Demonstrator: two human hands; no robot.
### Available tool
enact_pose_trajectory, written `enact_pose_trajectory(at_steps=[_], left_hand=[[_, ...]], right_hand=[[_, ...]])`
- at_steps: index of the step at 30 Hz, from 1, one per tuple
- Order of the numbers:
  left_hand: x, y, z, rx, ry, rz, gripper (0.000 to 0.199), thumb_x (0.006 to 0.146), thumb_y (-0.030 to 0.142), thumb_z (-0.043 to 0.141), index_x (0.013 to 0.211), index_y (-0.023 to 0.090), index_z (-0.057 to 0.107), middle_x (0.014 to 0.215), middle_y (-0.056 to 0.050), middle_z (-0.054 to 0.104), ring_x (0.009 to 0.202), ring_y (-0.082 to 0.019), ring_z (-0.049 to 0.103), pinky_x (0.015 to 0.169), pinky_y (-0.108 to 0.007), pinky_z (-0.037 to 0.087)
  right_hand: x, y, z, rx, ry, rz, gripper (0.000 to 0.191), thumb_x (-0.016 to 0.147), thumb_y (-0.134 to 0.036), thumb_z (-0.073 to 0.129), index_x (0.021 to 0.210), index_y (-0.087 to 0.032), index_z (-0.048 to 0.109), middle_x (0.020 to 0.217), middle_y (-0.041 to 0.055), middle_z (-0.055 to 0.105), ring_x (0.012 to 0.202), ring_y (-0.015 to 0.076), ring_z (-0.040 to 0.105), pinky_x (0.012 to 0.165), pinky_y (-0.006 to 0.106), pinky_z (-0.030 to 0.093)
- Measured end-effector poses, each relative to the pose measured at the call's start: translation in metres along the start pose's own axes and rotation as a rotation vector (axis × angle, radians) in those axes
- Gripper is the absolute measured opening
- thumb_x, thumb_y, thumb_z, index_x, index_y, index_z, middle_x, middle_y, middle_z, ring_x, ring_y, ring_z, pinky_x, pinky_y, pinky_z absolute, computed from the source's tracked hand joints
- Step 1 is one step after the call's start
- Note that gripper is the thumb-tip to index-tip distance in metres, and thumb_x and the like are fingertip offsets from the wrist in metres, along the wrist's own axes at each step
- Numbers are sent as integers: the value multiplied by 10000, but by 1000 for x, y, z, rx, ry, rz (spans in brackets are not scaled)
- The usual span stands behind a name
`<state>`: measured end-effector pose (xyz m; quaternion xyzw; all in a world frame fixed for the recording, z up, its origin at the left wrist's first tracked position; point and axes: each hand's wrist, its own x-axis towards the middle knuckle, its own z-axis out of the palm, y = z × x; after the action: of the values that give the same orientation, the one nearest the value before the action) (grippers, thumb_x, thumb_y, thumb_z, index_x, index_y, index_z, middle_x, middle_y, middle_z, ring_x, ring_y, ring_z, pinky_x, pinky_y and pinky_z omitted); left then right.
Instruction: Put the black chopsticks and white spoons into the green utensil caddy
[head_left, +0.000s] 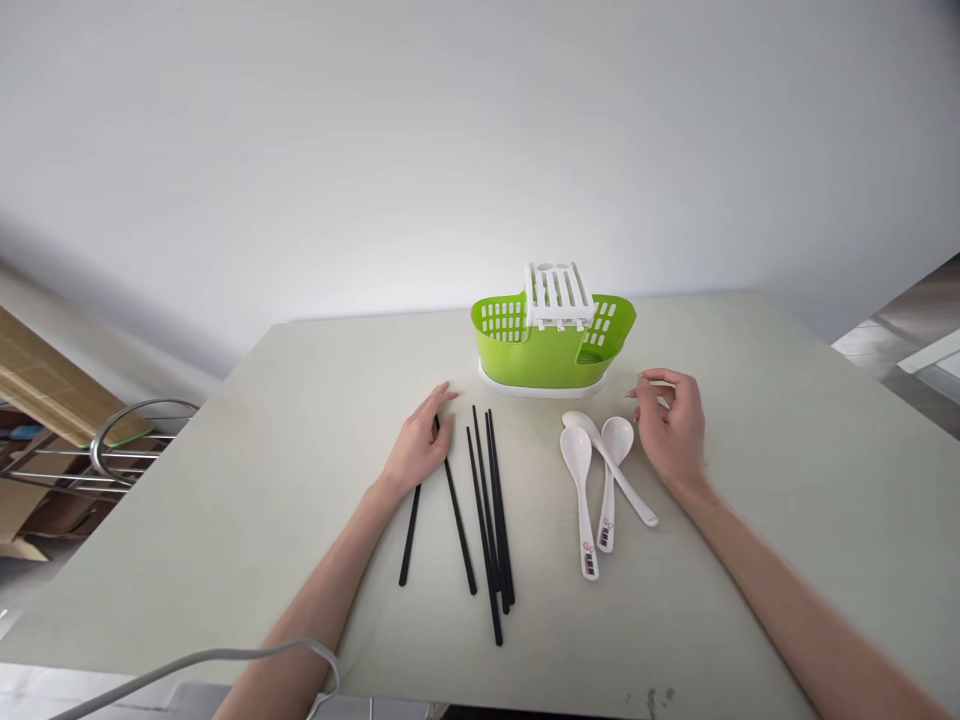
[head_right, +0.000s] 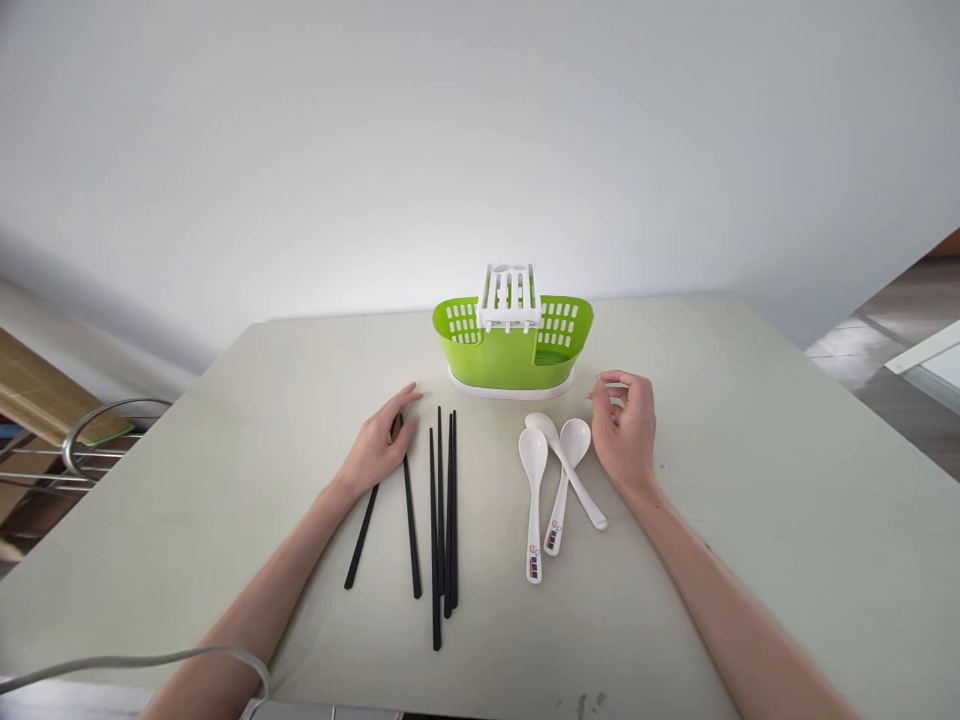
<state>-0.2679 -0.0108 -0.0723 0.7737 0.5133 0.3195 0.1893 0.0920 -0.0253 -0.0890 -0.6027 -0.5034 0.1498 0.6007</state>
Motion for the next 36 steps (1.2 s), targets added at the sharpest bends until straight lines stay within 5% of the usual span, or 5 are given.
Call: enact_pose_trajectory(at_steps=[7, 11, 18, 22, 36], left_hand=[[-5, -2, -21, 137, -65, -19, 690, 934, 462, 652, 1538, 238, 406, 1727, -155, 251, 1588, -333, 291, 1275, -533, 317], [-6, -7, -29, 229, -84, -37, 789, 927, 579, 651, 1557, 229, 330, 1662, -183, 306, 1540, -351, 346, 1245, -539, 341], [-5, -6, -38, 442, 8, -132, 522, 850, 725, 639, 917, 221, 521, 996, -97, 575, 991, -318, 572, 935, -509, 491], [-3, -4, -43, 465, -51, -141, 480, 906, 691, 571, 770, 237, 492, 873, -75, 590, 927, -302, 569, 967, -499, 445], [-2, 2, -47, 550, -69, -236, 240, 990, 373, 540, 926, 207, 702, 1054, -130, 745, 1065, -349, 649, 978, -506, 460]], right_hand=[[1, -1, -1, -6, 1, 20, 237, 990, -444, 579, 1120, -246, 573, 1214, 92, 635, 958, 215, 700, 624, 316, 543], [1, -4, -1, -10, -1, 29, 231, 989, -439, 579, 1116, -246, 575, 1184, 82, 647, 964, 211, 696, 640, 312, 542], [2, -6, -1, 12, -15, 46, 242, 982, -454, 582, 1102, -243, 577, 1127, 76, 665, 903, 198, 698, 644, 311, 540], [2, -5, -1, 19, -22, 51, 248, 978, -457, 590, 1103, -243, 573, 1117, 73, 669, 871, 191, 705, 642, 307, 540], [1, -6, -1, -2, -46, 47, 189, 967, -403, 591, 1065, -242, 587, 994, 34, 693, 802, 177, 708, 670, 307, 542]])
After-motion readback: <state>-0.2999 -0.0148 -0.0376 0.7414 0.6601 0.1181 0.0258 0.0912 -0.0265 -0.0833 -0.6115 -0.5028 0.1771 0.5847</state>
